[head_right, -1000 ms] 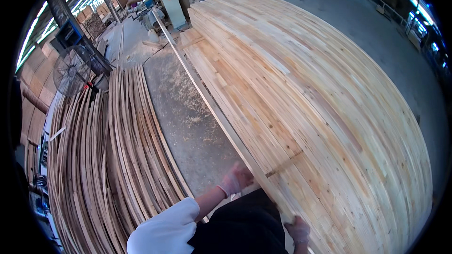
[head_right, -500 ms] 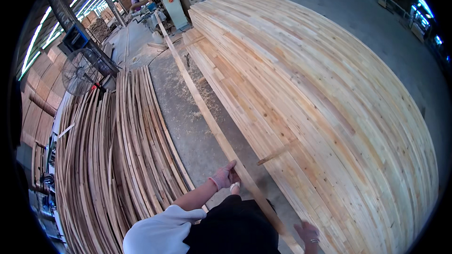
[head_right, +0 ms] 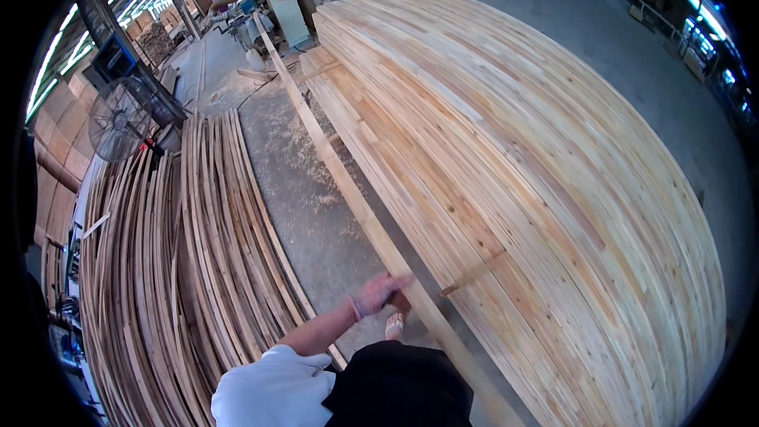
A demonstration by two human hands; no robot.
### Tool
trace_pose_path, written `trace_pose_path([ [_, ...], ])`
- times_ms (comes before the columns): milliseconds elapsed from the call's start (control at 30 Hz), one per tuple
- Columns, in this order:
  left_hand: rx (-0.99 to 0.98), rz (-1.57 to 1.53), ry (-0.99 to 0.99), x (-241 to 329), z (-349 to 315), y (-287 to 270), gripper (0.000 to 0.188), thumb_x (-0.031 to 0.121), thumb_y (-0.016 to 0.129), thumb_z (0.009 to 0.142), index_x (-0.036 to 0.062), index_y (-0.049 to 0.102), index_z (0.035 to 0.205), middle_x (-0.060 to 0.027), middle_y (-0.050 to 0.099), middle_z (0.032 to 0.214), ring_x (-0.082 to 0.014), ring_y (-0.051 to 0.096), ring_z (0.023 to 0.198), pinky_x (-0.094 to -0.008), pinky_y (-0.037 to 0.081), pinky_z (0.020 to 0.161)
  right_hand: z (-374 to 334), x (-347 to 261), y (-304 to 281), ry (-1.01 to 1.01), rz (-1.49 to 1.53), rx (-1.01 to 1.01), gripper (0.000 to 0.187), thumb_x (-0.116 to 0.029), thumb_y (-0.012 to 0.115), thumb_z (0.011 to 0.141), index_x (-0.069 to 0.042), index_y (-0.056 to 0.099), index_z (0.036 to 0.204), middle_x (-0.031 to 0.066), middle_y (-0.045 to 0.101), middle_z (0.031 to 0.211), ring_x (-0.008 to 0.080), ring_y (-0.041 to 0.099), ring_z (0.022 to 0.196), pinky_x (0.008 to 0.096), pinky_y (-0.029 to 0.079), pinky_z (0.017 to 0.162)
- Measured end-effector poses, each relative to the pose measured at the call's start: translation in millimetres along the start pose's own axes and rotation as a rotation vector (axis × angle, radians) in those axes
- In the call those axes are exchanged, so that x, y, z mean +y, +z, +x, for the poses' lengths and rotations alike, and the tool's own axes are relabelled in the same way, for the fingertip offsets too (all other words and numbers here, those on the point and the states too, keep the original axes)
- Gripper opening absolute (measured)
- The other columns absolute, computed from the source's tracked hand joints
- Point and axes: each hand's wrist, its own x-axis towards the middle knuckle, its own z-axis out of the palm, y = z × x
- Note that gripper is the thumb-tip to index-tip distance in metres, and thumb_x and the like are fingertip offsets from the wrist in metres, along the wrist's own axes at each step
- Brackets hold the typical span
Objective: The person picks up individual long wood planks from a large stack and places them onto another stack.
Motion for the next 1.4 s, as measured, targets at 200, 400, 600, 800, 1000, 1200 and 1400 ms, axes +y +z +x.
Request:
trace_pose_path([
  [200, 0.152, -0.095, 0.155, 108.8, 68.2, -102.7, 0.04, 0.026, 0.06, 0.089, 0.0002, 0.055, 0.119, -0.0154, 0.067, 0.104, -0.0266, 0.069, 0.086, -0.0382, 0.059, 0.072, -36.9, -173.4, -1.1, -0.439, 0.042, 0.422, 0.051, -0.048, 0.046, 0.095, -0.006, 0.072, 0.088, 0.0088, 0.071, 0.081, 0.0299, 0.067, 0.073, 0.0389, 0.053, 0.069],
  [400, 0.237, -0.287, 0.278, 180.6, 120.0, -190.9, 0.047, 0.029, 0.063, 0.087, 0.0009, 0.052, 0.123, -0.0138, 0.062, 0.115, -0.0292, 0.064, 0.101, -0.0436, 0.056, 0.083, -57.9, -327.0, -20.4, -0.29, 0.197, 0.331, 0.048, -0.049, 0.049, 0.089, -0.007, 0.071, 0.088, 0.0173, 0.068, 0.081, 0.035, 0.064, 0.085, 0.0452, 0.048, 0.079],
  [600, -0.043, -0.43, 0.326, 171.7, 114.1, -186.0, 0.051, 0.037, 0.051, 0.095, 0.0053, 0.04, 0.133, -0.015, 0.056, 0.127, -0.0309, 0.06, 0.109, -0.0466, 0.049, 0.095, -74.3, -443.9, -4.2, -0.63, 0.14, 0.426, 0.042, -0.045, 0.048, 0.091, -0.01, 0.069, 0.083, 0.0188, 0.065, 0.074, 0.0373, 0.063, 0.073, 0.0467, 0.049, 0.071],
  [800, -0.773, -0.082, -0.295, -5.0, 71.0, -93.3, 0.06, 0.031, 0.062, 0.086, -0.0017, 0.045, 0.133, -0.0142, 0.057, 0.126, -0.027, 0.055, 0.115, -0.0423, 0.038, 0.103, -98.7, -555.8, -5.8, -0.934, 0.291, 0.195, 0.038, -0.044, 0.053, 0.089, -0.011, 0.067, 0.1, 0.0182, 0.067, 0.084, 0.0367, 0.064, 0.081, 0.0458, 0.051, 0.073],
  [1000, -0.719, 0.349, 0.029, -10.8, 64.1, -51.6, 0.039, 0.023, 0.059, 0.09, 0.0026, 0.054, 0.123, -0.011, 0.063, 0.11, -0.0252, 0.06, 0.097, -0.0362, 0.047, 0.092, -107.8, -584.6, -9.3, -1.293, 0.252, 0.229, 0.041, -0.042, 0.054, 0.088, -0.011, 0.061, 0.114, 0.018, 0.063, 0.111, 0.0351, 0.06, 0.101, 0.0423, 0.047, 0.087],
  [1200, -0.244, -0.052, -0.077, 27.4, 96.4, -125.2, 0.019, 0.025, 0.065, 0.087, 0.0094, 0.061, 0.097, -0.0043, 0.061, 0.081, -0.016, 0.061, 0.076, -0.0356, 0.054, 0.075, -41.5, -441.8, 14.3, -0.783, -0.167, 0.103, 0.04, -0.051, 0.05, 0.087, -0.02, 0.067, 0.106, 0.0091, 0.07, 0.09, 0.028, 0.066, 0.086, 0.0406, 0.051, 0.077],
  [1400, 0.1, -0.342, 0.063, 77.7, 110.7, -195.2, 0.024, 0.035, 0.067, 0.087, 0.0121, 0.061, 0.088, -0.0017, 0.061, 0.075, -0.0118, 0.059, 0.067, -0.0229, 0.05, 0.055, -28.9, -328.4, 19.6, -0.464, 0.147, -0.031, 0.051, -0.057, 0.047, 0.089, -0.013, 0.068, 0.101, 0.013, 0.069, 0.089, 0.031, 0.065, 0.091, 0.0422, 0.049, 0.082],
])
